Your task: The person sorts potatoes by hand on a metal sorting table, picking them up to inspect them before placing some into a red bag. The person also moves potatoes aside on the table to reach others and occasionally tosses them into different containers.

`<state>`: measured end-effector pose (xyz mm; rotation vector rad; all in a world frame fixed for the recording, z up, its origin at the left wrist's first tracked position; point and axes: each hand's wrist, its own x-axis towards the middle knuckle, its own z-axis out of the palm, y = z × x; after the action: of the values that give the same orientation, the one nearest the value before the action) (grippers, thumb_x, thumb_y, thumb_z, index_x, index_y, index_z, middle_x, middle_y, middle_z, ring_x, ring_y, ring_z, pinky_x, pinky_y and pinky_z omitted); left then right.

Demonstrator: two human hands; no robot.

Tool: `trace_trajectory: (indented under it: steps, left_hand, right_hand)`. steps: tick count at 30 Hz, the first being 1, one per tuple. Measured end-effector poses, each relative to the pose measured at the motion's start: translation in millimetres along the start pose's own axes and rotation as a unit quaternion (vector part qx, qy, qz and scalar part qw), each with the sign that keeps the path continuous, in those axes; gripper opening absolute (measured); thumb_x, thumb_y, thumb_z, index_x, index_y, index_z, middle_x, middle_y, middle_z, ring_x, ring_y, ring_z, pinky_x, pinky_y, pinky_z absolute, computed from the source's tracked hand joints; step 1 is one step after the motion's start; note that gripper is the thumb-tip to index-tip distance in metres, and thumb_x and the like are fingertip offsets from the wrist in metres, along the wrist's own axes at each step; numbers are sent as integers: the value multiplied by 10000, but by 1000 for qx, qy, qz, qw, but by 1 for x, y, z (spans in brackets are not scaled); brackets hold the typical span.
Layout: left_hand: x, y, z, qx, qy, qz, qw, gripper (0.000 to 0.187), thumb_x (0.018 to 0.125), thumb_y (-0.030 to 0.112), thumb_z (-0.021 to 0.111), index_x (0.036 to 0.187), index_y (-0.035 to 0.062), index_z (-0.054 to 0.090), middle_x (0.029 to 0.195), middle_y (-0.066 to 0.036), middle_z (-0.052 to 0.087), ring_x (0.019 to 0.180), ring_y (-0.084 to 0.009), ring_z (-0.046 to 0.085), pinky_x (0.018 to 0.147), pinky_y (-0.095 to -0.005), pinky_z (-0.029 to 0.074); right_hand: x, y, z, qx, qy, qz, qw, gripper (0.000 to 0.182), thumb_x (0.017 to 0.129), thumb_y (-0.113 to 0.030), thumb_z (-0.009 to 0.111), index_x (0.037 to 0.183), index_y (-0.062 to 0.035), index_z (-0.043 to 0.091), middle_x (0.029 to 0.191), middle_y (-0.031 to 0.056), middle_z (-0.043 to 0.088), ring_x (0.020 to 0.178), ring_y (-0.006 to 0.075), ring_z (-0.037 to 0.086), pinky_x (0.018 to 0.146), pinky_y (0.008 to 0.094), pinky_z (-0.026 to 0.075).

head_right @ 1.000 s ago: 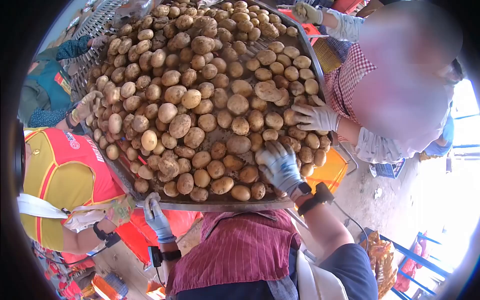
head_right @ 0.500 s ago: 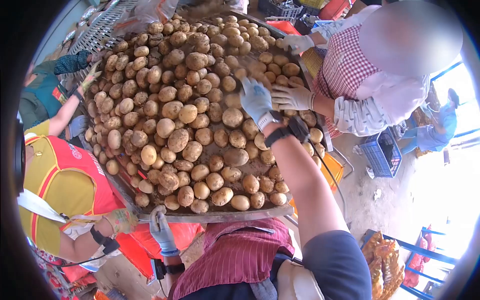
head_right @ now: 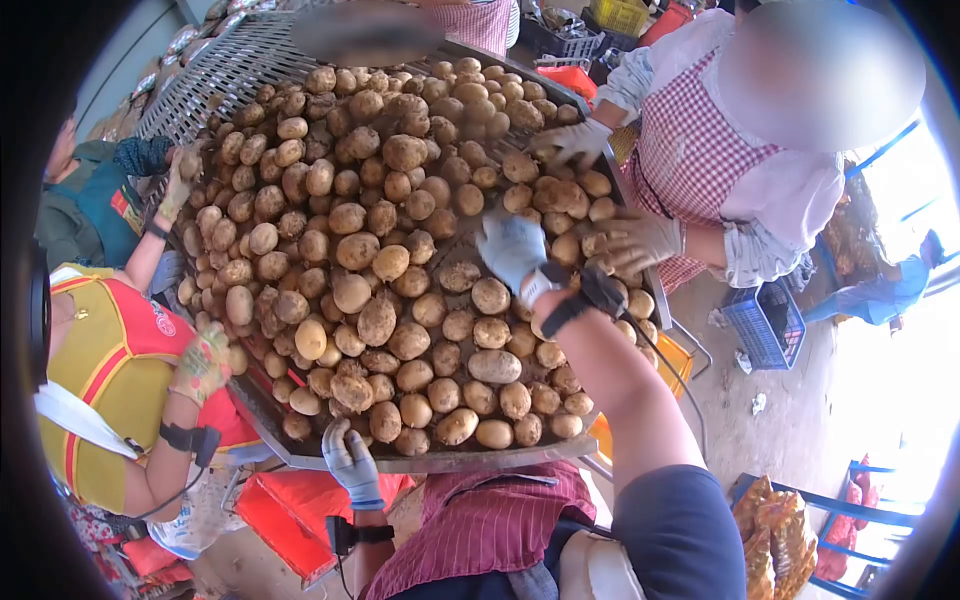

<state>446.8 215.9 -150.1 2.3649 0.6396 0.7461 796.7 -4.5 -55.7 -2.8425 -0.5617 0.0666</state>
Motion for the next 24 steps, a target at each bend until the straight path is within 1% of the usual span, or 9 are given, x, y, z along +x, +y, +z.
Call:
trace_trajectory:
  steps: [1,3,7,9,10,11,13,19,24]
  left_hand:
    - [0,1,0,-1,1,-1,1000,220,868,72,569,1071,14,633,1145,-166,619,1062,-336,580,940,-439,467]
    - [2,6,1,81,-1,66,995,205,848,110,588,1033,38,637,1137,-164,622,1057,-353,578,915,-466,464]
    - [5,14,-5,91,-4,80,993,200,913,184,545,986,23,639,1147,-186,618,1059,-378,573,920,-488,457]
    - [-1,7,-2,108,-14,65,992,255,956,221,502,974,7,640,1158,-211,611,1067,-398,565,944,-505,447]
    - [-3,6,-2,112,-15,67,991,267,965,216,495,1008,-9,632,1142,-193,617,1067,-374,567,954,-490,446]
    - [-1,11,-2,122,-15,67,990,282,974,211,488,1043,-25,625,1127,-175,622,1066,-351,569,964,-475,445]
    - [8,38,-9,127,19,111,985,184,930,178,602,958,17,686,1043,-172,658,992,-354,606,887,-482,486]
    - [5,30,-6,148,-4,127,981,190,940,178,591,950,9,679,1029,-179,653,976,-360,601,875,-485,489]
    - [21,48,-7,-9,22,68,997,228,961,211,571,1013,7,659,1095,-168,637,1033,-331,585,922,-481,469]
  right_hand:
    - [32,19,21,-45,150,-91,983,312,873,-256,573,1134,-86,597,1006,161,647,918,336,643,743,466,505]
    - [78,29,31,-71,178,-125,973,401,831,-168,581,1225,-96,566,1070,172,647,955,352,639,783,471,503]
    - [117,52,49,25,4,-79,997,614,769,-156,615,1369,-99,499,1325,184,567,1214,338,549,994,434,449]
    - [100,43,29,20,26,-90,995,579,771,-120,590,1345,-100,520,1341,182,557,1180,334,575,967,433,473]
    - [119,57,75,18,163,-135,977,434,856,-79,498,1283,-111,574,1264,126,613,1114,349,615,909,482,496]
    - [102,36,39,43,50,-34,997,455,879,-76,485,1329,-121,538,1250,141,613,1114,350,610,897,510,486]
    - [99,20,47,-63,51,46,996,489,890,-74,484,1376,-129,485,1201,157,620,1081,346,615,863,509,469]
    - [117,31,76,-15,114,47,992,485,897,-57,468,1375,-140,467,1156,153,629,1060,327,620,851,471,445]
    - [72,41,48,278,155,1,948,631,676,-139,709,1266,-37,509,1157,178,637,1073,368,609,900,441,490]
